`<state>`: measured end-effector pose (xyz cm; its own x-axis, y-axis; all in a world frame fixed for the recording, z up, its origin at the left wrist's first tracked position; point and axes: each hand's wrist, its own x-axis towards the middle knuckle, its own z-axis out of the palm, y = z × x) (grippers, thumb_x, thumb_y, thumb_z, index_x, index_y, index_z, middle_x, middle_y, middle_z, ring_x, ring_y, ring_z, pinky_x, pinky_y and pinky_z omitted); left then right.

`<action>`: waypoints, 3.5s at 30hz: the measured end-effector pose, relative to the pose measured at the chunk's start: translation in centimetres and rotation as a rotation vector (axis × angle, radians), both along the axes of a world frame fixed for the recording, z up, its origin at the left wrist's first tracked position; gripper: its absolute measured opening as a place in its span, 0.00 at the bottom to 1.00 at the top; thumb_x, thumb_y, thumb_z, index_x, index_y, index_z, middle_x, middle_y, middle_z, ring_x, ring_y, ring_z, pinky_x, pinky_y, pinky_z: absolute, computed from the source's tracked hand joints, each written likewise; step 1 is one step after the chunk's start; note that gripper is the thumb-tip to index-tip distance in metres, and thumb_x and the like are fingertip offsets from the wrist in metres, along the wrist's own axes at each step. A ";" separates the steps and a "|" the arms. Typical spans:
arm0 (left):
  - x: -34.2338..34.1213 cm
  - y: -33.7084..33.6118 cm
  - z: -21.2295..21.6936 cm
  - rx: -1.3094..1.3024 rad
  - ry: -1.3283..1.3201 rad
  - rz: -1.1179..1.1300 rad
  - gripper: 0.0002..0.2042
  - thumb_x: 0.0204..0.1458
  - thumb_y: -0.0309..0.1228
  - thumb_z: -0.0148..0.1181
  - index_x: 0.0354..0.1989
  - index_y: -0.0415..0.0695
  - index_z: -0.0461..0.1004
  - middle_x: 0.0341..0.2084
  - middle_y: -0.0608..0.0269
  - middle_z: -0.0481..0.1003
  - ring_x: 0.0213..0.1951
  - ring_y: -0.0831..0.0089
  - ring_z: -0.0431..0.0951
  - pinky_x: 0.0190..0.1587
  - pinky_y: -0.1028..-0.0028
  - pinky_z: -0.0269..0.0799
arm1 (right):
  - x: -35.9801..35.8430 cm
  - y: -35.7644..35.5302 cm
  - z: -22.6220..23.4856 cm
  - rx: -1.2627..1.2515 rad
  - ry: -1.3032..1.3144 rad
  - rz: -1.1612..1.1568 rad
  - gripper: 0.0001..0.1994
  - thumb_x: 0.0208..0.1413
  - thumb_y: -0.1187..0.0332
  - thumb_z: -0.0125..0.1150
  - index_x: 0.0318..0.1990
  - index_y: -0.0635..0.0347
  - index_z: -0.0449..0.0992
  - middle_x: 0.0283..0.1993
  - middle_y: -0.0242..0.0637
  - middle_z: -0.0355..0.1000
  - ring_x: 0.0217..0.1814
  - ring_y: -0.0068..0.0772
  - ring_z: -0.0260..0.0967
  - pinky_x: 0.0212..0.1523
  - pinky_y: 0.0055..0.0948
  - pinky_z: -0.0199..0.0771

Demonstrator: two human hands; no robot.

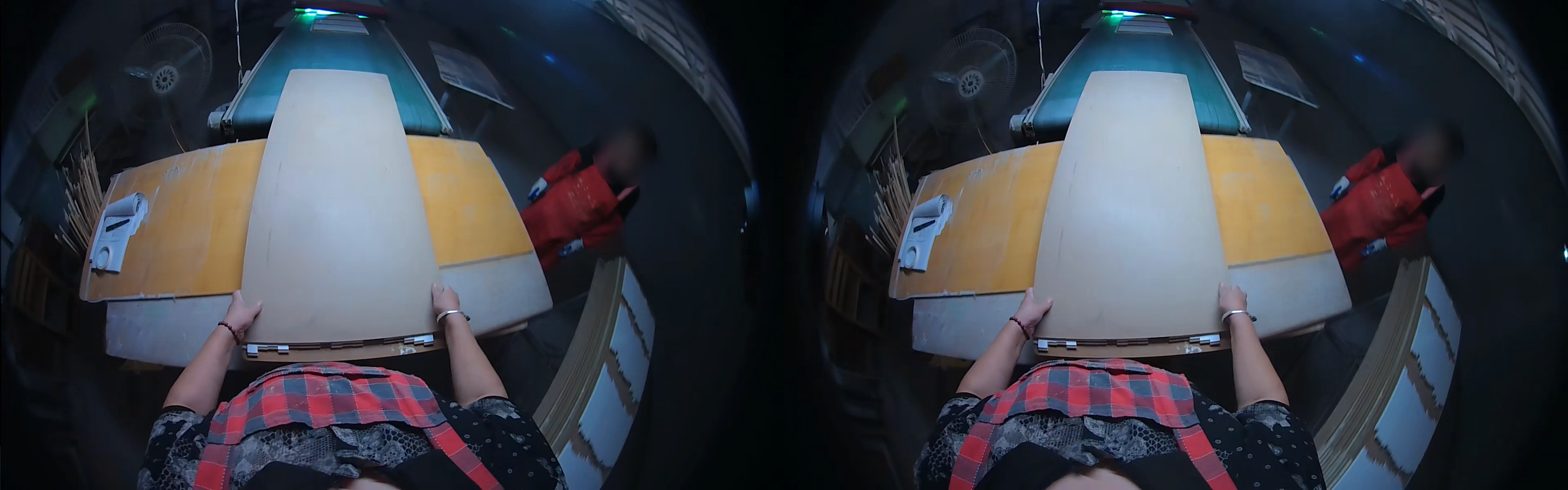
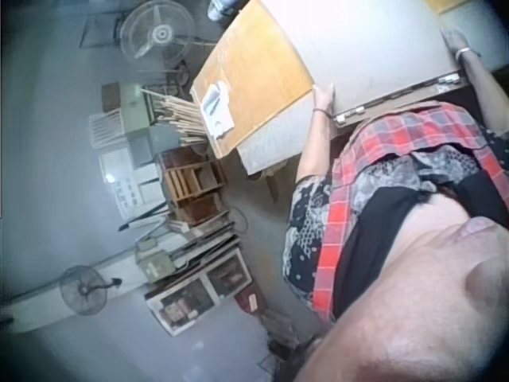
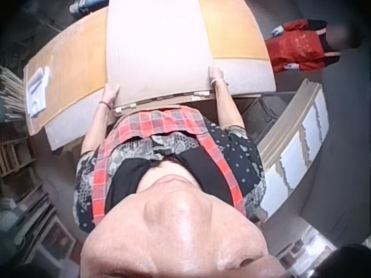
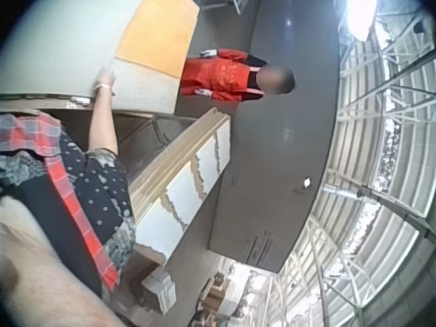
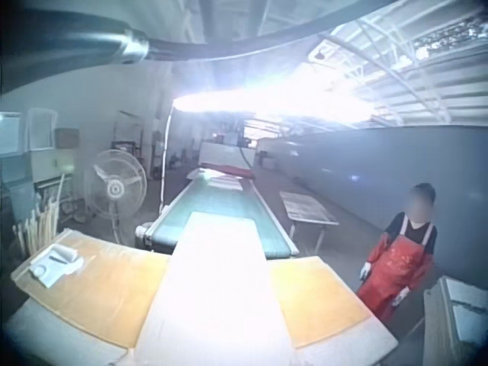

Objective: The person repeatedly picks up large flat wooden panels from a table, flips them over, and places them onto a growing stack on the floor. The action is performed one at a time in a repetitive loop throughout the clip.

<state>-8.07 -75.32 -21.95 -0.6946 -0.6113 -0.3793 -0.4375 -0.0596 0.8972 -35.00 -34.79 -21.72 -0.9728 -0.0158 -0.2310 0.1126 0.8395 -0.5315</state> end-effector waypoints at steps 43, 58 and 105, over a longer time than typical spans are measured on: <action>8.0 12.0 -5.5 0.154 -0.240 -0.778 0.21 0.56 0.42 0.41 0.48 0.38 0.67 0.40 0.51 0.72 0.39 0.65 0.75 0.41 0.63 0.71 | 40.4 25.5 -6.9 -0.346 -0.240 -0.736 0.30 0.59 0.48 0.35 0.41 0.74 0.70 0.41 0.50 0.72 0.45 0.46 0.69 0.44 0.37 0.66; 1.0 11.5 -2.7 0.539 -0.412 -0.470 0.29 0.55 0.57 0.34 0.50 0.46 0.68 0.47 0.58 0.71 0.47 0.66 0.71 0.51 0.62 0.64 | 33.8 24.6 -7.0 -1.017 -0.421 -0.942 0.30 0.56 0.42 0.38 0.40 0.65 0.72 0.38 0.42 0.72 0.36 0.32 0.72 0.35 0.32 0.73; 5.9 51.0 32.3 -1.336 0.289 -1.957 0.11 0.44 0.39 0.49 0.25 0.45 0.73 0.15 0.62 0.72 0.15 0.72 0.73 0.21 0.73 0.70 | 33.9 -3.0 -9.8 -1.852 -0.072 -0.484 0.29 0.57 0.46 0.37 0.54 0.61 0.59 0.54 0.47 0.59 0.57 0.46 0.57 0.55 0.41 0.56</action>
<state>-2.14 -24.30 10.38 -0.4742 0.8209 -0.3183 0.8414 0.5290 0.1107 -1.09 -37.75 -31.56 -0.9598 -0.0237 -0.2797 0.1883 -0.7936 -0.5786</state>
